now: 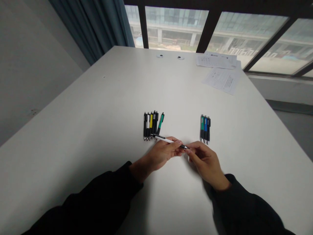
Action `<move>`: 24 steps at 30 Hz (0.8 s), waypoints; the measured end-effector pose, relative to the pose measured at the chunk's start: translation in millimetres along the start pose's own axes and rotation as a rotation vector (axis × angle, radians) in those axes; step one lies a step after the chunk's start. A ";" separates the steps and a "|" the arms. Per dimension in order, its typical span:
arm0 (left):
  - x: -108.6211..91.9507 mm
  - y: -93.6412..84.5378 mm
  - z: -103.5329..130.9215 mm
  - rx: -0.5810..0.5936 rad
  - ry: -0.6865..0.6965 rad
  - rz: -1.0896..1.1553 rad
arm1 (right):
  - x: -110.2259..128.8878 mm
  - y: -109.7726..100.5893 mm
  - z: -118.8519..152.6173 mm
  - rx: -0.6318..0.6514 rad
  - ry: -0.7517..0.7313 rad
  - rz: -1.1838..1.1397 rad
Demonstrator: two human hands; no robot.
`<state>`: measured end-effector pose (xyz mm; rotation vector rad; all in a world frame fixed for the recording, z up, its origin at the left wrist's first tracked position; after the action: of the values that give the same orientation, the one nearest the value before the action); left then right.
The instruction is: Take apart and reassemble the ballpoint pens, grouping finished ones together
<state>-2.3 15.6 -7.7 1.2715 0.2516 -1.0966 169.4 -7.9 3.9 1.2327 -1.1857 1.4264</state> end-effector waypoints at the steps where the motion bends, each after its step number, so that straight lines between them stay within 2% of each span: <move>1: 0.0 -0.4 0.0 -0.002 0.000 0.016 | 1.4 0.3 0.0 -0.003 -0.016 0.000; 5: -1.5 -1.0 -0.4 0.008 0.026 0.041 | 4.9 1.1 0.7 -0.009 -0.035 0.013; 12: -1.0 -1.4 -1.3 0.020 0.039 0.056 | -4.1 0.2 1.4 0.015 0.099 0.033; 20: -2.6 -3.0 -1.2 -0.010 0.009 0.081 | -5.1 1.2 1.6 -0.009 -0.034 -0.017; 24: -4.8 -2.8 -2.4 -0.023 0.022 0.119 | -3.5 0.0 2.4 -0.017 -0.034 0.010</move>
<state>-5.9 20.4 -6.9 1.2620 0.2019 -0.9759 170.1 -10.3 0.5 1.2455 -1.2258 1.4050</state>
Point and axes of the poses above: each hand's wrist, its own z-axis away from the middle knuckle, its own y-axis out of the palm, x = y × z, the point moved 2 cm from there along -z, towards the middle knuckle, and after that the axes turned 4 degrees about y, right-handed, at the moved point
